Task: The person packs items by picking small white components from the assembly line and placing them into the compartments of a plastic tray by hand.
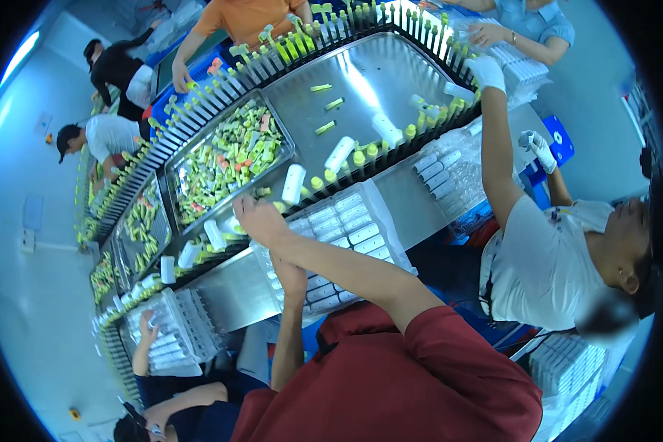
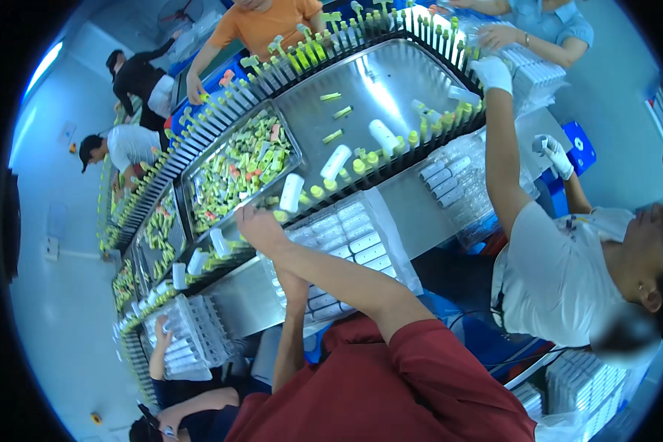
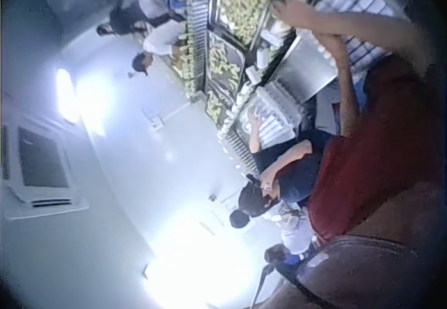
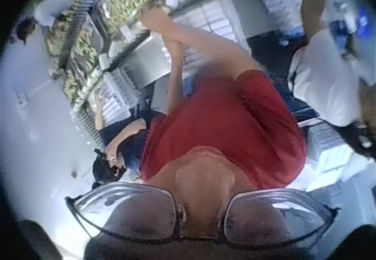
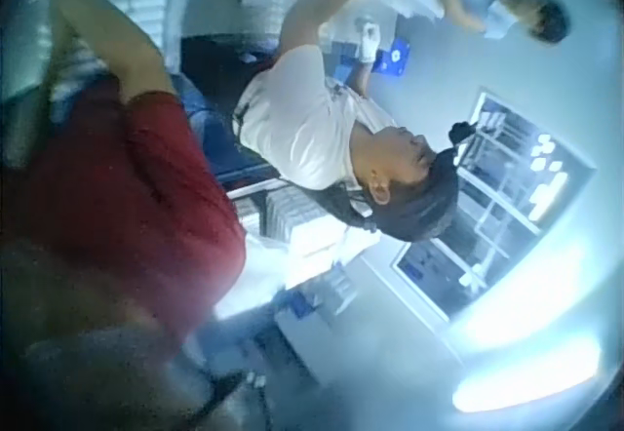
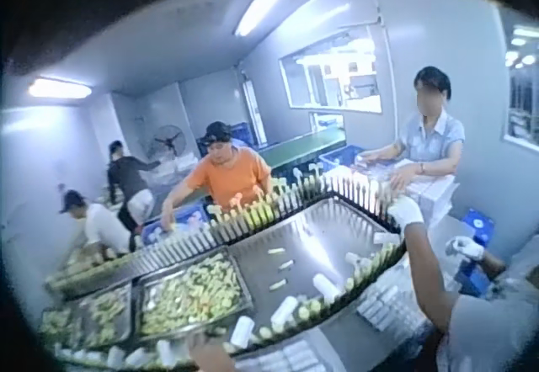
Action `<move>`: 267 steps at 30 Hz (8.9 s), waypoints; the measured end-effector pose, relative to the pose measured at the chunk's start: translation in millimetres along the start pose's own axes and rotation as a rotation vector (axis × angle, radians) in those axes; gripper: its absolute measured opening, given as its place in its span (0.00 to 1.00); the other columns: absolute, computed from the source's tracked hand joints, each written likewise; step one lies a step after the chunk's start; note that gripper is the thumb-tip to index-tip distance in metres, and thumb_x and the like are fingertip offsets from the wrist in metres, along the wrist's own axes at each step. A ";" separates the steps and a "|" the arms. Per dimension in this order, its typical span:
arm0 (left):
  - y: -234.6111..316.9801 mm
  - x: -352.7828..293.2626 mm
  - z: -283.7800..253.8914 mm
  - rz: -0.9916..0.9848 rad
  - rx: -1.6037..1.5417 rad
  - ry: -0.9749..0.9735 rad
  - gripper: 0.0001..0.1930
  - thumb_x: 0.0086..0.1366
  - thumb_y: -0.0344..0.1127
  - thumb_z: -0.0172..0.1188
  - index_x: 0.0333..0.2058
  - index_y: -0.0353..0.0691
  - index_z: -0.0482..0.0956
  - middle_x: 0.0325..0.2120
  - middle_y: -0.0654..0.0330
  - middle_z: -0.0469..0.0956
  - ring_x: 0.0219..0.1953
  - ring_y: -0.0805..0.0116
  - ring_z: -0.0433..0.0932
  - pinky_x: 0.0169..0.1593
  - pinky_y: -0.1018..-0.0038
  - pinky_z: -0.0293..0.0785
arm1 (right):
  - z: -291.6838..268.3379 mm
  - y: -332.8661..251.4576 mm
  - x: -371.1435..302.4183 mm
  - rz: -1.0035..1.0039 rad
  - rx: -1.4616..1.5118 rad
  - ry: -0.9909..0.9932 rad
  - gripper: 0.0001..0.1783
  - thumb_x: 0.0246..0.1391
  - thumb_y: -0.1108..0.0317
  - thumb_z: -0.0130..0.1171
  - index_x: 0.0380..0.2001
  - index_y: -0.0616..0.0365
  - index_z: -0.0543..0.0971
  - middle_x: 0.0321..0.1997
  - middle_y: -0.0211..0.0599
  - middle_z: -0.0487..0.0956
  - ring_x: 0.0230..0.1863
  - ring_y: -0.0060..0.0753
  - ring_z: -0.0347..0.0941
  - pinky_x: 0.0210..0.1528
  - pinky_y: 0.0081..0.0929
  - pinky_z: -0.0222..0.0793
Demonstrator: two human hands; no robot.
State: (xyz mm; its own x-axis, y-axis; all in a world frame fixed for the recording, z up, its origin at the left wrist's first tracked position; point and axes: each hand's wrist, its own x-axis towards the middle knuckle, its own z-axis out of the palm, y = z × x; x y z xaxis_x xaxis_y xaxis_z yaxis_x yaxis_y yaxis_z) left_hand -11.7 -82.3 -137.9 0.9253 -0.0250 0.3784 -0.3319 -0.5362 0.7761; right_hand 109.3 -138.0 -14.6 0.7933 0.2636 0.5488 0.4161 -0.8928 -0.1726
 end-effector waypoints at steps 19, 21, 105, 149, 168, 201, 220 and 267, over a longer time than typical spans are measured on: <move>197.3 165.6 16.7 0.520 0.227 -0.169 0.22 0.63 0.29 0.70 0.56 0.38 0.80 0.53 0.50 0.81 0.57 0.43 0.78 0.63 0.54 0.72 | -90.6 133.8 -218.6 0.214 0.263 -0.085 0.14 0.65 0.60 0.63 0.45 0.60 0.81 0.52 0.45 0.77 0.59 0.50 0.72 0.70 0.52 0.64; 221.9 206.2 35.1 0.650 0.297 -0.184 0.21 0.60 0.29 0.72 0.53 0.39 0.82 0.53 0.55 0.82 0.58 0.49 0.79 0.62 0.55 0.72 | -92.9 135.2 -214.5 0.273 0.294 -0.133 0.15 0.63 0.60 0.64 0.46 0.60 0.82 0.52 0.45 0.78 0.60 0.50 0.73 0.69 0.51 0.65; 27.8 -26.6 -19.8 -0.330 -0.060 0.202 0.21 0.85 0.40 0.43 0.41 0.34 0.83 0.20 0.52 0.82 0.21 0.61 0.86 0.27 0.64 0.78 | -80.9 105.5 -224.3 0.540 0.595 -0.028 0.15 0.71 0.58 0.59 0.46 0.60 0.81 0.34 0.56 0.84 0.36 0.62 0.83 0.39 0.54 0.76; 32.6 -33.0 -39.2 -0.279 -0.012 0.159 0.20 0.84 0.40 0.43 0.43 0.34 0.83 0.21 0.48 0.84 0.25 0.50 0.87 0.32 0.56 0.79 | -190.0 215.9 40.3 0.050 0.079 0.161 0.18 0.72 0.55 0.61 0.47 0.61 0.84 0.44 0.53 0.86 0.46 0.61 0.83 0.48 0.53 0.79; 30.1 -26.9 -28.8 -0.277 -0.019 0.171 0.20 0.84 0.41 0.44 0.43 0.34 0.84 0.21 0.50 0.84 0.24 0.55 0.87 0.31 0.60 0.80 | -42.3 73.0 -1.5 -0.257 0.215 0.162 0.11 0.55 0.58 0.64 0.25 0.52 0.81 0.28 0.33 0.80 0.38 0.40 0.79 0.56 0.41 0.69; 172.6 221.6 12.7 0.781 0.656 -0.567 0.16 0.62 0.36 0.71 0.47 0.38 0.80 0.45 0.54 0.82 0.59 0.53 0.79 0.73 0.55 0.67 | -75.7 127.3 -207.4 0.236 0.363 -0.016 0.09 0.50 0.71 0.67 0.34 0.59 0.79 0.39 0.46 0.76 0.45 0.55 0.74 0.50 0.50 0.73; 77.7 180.5 -75.2 0.317 0.811 -0.091 0.16 0.77 0.47 0.60 0.34 0.41 0.77 0.26 0.50 0.82 0.28 0.45 0.85 0.30 0.52 0.81 | -77.9 136.0 -199.8 0.248 0.441 -0.087 0.11 0.49 0.71 0.69 0.36 0.57 0.78 0.41 0.44 0.76 0.48 0.53 0.73 0.52 0.50 0.72; 46.3 -40.0 -93.2 -0.101 0.446 0.004 0.24 0.54 0.41 0.81 0.48 0.40 0.86 0.49 0.57 0.79 0.57 0.51 0.76 0.59 0.52 0.72 | -123.5 165.8 -29.1 0.551 0.316 0.119 0.23 0.81 0.54 0.49 0.41 0.66 0.77 0.25 0.58 0.83 0.27 0.65 0.83 0.31 0.54 0.74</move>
State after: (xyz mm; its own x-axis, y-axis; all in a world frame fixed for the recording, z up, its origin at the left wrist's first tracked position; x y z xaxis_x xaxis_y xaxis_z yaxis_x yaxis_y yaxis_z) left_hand -81.2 -27.5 -70.1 0.9480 0.0489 0.3144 -0.1276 -0.8469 0.5162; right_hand 100.3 -338.7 41.8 0.8809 -0.2611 0.3947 0.0871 -0.7302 -0.6776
